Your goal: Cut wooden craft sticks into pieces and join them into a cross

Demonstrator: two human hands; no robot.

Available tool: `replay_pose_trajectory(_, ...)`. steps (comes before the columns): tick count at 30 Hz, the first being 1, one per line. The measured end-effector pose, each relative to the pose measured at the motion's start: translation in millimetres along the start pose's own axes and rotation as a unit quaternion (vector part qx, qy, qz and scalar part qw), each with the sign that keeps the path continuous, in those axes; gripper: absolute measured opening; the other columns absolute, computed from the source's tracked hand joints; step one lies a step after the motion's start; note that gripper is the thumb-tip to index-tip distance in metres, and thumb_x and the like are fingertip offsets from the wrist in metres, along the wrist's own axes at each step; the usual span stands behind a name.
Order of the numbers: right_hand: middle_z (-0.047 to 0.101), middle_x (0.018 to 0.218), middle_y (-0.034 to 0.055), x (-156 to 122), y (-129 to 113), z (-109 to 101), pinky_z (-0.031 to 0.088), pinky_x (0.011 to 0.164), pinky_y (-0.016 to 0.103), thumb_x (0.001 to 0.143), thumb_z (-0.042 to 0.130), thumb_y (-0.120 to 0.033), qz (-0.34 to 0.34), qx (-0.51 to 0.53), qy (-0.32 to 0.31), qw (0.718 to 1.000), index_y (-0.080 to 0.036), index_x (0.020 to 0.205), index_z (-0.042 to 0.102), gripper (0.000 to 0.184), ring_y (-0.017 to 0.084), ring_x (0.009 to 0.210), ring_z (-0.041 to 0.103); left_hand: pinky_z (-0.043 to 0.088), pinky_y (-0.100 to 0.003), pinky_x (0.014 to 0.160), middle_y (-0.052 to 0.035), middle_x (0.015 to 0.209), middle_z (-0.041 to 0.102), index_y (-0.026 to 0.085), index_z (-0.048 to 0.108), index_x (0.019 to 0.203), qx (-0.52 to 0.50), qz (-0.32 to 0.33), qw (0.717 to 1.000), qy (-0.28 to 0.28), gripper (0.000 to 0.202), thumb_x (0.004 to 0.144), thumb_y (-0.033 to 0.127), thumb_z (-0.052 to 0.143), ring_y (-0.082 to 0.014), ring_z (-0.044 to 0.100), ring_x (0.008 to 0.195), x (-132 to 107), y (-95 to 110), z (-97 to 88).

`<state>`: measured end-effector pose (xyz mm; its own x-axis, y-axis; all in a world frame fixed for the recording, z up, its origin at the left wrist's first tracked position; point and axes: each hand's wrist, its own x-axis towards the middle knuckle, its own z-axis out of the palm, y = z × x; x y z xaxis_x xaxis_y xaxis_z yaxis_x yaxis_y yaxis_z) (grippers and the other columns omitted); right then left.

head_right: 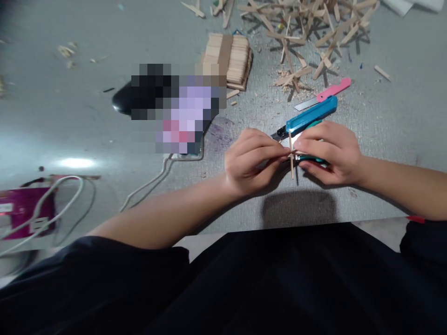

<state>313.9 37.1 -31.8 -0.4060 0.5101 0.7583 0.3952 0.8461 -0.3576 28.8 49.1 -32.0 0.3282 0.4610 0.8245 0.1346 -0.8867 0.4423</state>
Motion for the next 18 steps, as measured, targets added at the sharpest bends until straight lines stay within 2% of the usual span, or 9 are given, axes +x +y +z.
replay_pose_trajectory(4, 0.089, 0.108, 0.0043, 0.0, -3.3, -1.1, 0.072, 0.079, 0.047, 0.125, 0.073, -0.047, -0.006, -0.014, -0.029, 0.999, -0.040, 0.133, 0.090, 0.020, 0.028, 0.089, 0.085, 0.058, -0.042, 0.084, -0.0008, 0.109, 0.094, 0.031, 0.084, 0.140, -0.001, 0.009, 1.000, 0.010, 0.016, 0.125, 0.034, 0.088, -0.0218, 0.084, 0.091, -1.1, 0.2, 3.2)
replay_pose_trajectory(8, 0.092, 0.106, 0.0021, 12.2, -9.0, 3.4, 0.070, 0.072, 0.044, 0.122, 0.077, -0.040, -0.038, -0.004, 0.000, 0.999, -0.038, 0.143, 0.088, 0.024, 0.025, 0.080, 0.083, 0.060, -0.043, 0.084, -0.0005, 0.108, 0.095, 0.032, 0.082, 0.140, 0.002, 0.009, 1.000, 0.014, 0.014, 0.127, 0.036, 0.086, -0.0224, 0.085, 0.091, 0.6, 1.5, 4.6)
replay_pose_trajectory(11, 0.094, 0.108, 0.0017, 17.0, -10.7, 3.1, 0.067, 0.067, 0.041, 0.120, 0.079, -0.041, -0.076, -0.006, 0.035, 0.996, -0.037, 0.146, 0.088, 0.027, 0.023, 0.079, 0.083, 0.059, -0.043, 0.081, 0.0001, 0.105, 0.094, 0.030, 0.082, 0.135, 0.011, 0.017, 1.000, 0.012, 0.011, 0.127, 0.037, 0.086, -0.0217, 0.083, 0.088, 3.3, 2.8, 4.4)
replay_pose_trajectory(15, 0.088, 0.097, -0.0002, 10.5, -10.3, -4.2, 0.065, 0.068, 0.042, 0.124, 0.078, -0.043, -0.072, -0.025, -0.003, 0.997, -0.042, 0.130, 0.093, 0.016, 0.023, 0.075, 0.080, 0.060, -0.043, 0.081, -0.0001, 0.104, 0.093, 0.031, 0.083, 0.132, 0.006, 0.011, 1.000, 0.016, 0.010, 0.127, 0.039, 0.085, -0.0219, 0.084, 0.088, -0.5, 0.5, 5.1)
replay_pose_trajectory(18, 0.088, 0.093, 0.0014, 10.2, -11.7, -6.8, 0.065, 0.068, 0.043, 0.126, 0.077, -0.046, -0.049, -0.022, -0.017, 0.998, -0.039, 0.120, 0.091, 0.017, 0.024, 0.075, 0.082, 0.061, -0.046, 0.083, -0.0006, 0.099, 0.090, 0.033, 0.085, 0.129, 0.005, -0.011, 1.000, -0.015, 0.018, 0.129, 0.051, 0.082, -0.0231, 0.081, 0.086, -10.0, -4.5, 6.1)
